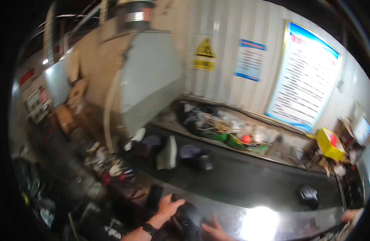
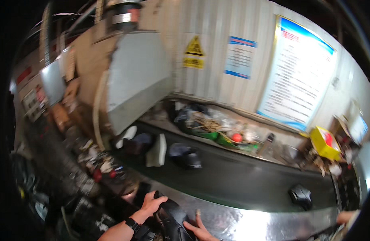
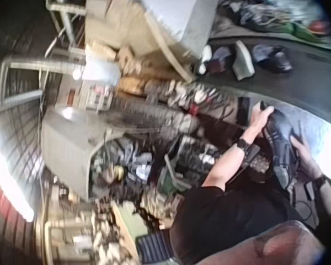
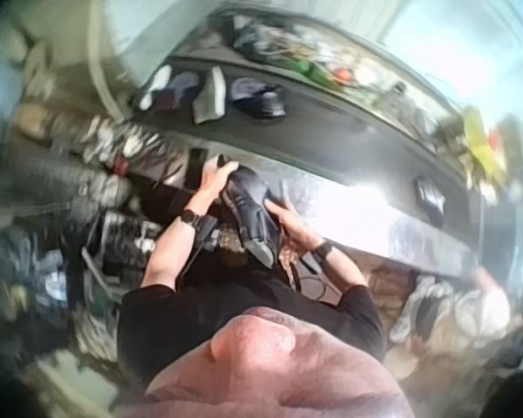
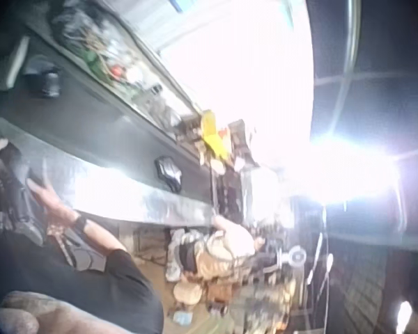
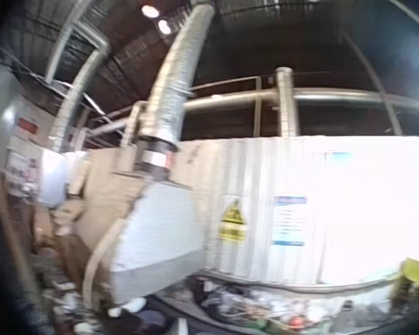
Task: Operating a shoe lasting machine to shape the shoe upper over the last.
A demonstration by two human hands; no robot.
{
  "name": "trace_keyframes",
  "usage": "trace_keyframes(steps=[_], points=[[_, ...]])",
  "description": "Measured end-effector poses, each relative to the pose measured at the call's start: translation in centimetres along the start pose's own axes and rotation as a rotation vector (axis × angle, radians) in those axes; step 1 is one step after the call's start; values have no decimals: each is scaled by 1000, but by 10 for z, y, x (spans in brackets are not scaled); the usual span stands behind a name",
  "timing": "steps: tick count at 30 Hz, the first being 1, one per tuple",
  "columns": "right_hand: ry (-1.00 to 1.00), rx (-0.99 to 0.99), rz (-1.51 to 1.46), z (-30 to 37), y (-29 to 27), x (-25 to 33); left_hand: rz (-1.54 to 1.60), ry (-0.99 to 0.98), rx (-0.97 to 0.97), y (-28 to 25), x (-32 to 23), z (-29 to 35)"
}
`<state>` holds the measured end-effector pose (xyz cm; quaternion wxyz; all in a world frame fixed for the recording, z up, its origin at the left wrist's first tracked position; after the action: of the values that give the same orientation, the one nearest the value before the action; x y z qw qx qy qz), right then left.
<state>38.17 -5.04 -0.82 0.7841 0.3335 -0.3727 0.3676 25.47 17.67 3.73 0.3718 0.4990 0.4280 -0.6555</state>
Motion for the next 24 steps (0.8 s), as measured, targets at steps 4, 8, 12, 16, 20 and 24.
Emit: trace_keyframes(steps=[4,8,12,16,20,24], points=[[-152,206,245,6,101,28,14,78,-260,-122,-38,49],[-389,364,362,41,219,30,36,92,-647,-268,-50,133],[-446,551,262,91,342,-3,-21,55,-987,-397,-47,233],[-250,614,346,142,442,-52,695,-150,-988,-494,-11,319],[51,711,152,184,524,-95,780,33,-1016,-539,0,398],[119,743,76,203,580,-117,1046,97,-985,-530,31,427]])
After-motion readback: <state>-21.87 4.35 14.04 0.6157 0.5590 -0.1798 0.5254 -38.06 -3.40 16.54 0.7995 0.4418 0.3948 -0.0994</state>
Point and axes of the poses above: each hand's wrist, its own z-axis away from the middle knuckle, its own y-axis out of the palm, x = y × z, the point moved 9 cm from there along -z, towards the middle knuckle, and after that the axes turned 7 degrees about -x, right-handed, at the moved point
